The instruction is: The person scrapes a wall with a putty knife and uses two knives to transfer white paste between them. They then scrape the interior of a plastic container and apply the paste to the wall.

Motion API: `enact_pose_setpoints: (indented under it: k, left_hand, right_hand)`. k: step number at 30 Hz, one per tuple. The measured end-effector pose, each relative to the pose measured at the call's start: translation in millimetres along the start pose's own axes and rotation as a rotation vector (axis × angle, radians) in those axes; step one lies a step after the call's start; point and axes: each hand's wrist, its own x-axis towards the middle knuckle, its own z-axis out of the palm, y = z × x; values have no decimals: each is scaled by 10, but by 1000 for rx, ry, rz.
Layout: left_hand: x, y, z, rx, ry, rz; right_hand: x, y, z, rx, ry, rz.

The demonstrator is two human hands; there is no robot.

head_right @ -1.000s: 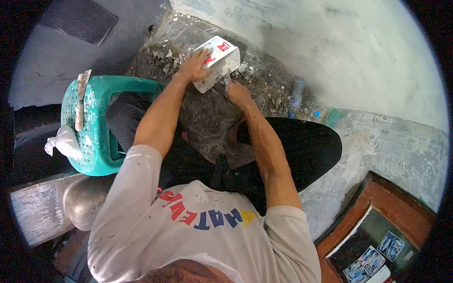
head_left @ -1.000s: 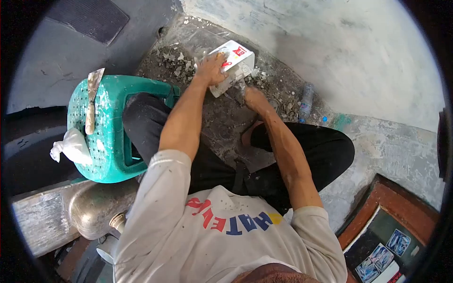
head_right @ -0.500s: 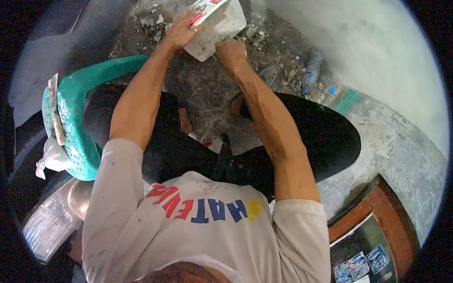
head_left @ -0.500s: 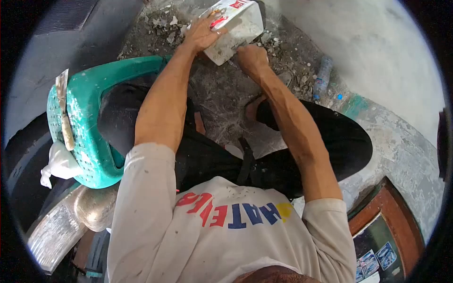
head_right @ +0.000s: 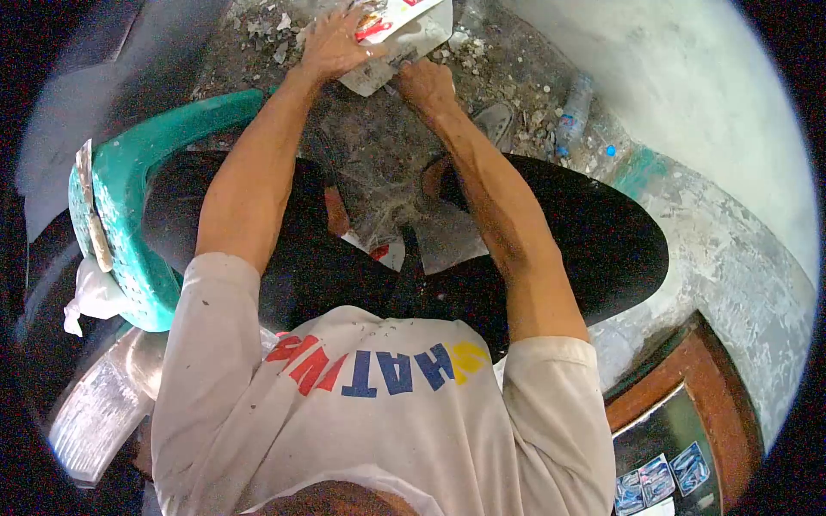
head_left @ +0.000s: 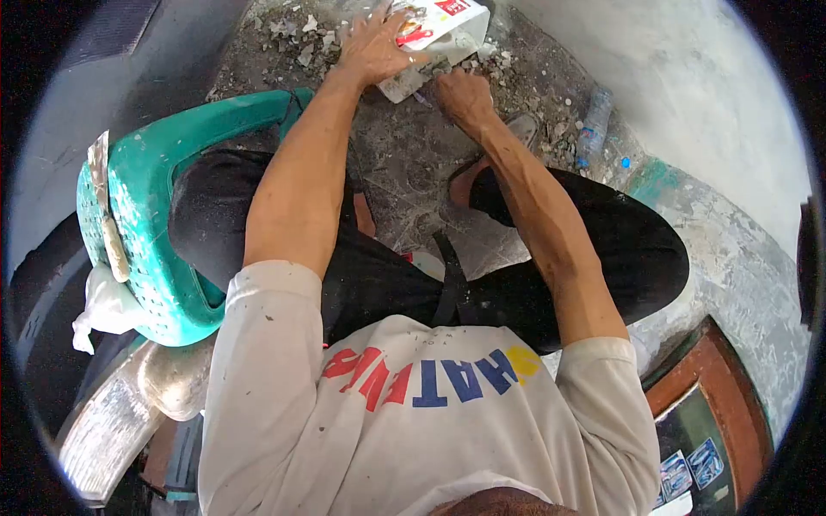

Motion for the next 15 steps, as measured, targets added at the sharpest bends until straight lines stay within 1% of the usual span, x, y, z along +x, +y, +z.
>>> enact_pose_setpoints:
  k: [1, 2, 3, 5, 7, 10, 12, 13, 15]
  left_hand:
    - [7, 28, 8, 92, -50, -40]
    - [22, 40, 20, 182, -98, -80]
    - [26, -2, 71, 180, -104, -84]
    - [-26, -82, 178, 206, -99, -11]
    - [-29, -99, 263, 230, -76, 12]
    - [-35, -107, 359, 287, -24, 28]
    - [-85, 15, 212, 58, 40, 29]
    - [-69, 37, 198, 66, 16, 36]
    - [160, 28, 147, 119, -13, -15]
  right_hand:
    - [-20, -16, 40, 4, -5, 4]
    - [-39, -26, 138, 34, 86, 13]
    - [-51, -24, 231, 63, 174, 19]
    - [-106, 4, 363, 88, 155, 43]
    - [-96, 37, 404, 111, 155, 78]
    - [17, 25, 566, 116, 180, 54]
    - [183, -23, 558, 152, 174, 52]
    - [101, -53, 609, 169, 164, 70]
    - [78, -6, 408, 190, 271, 83]
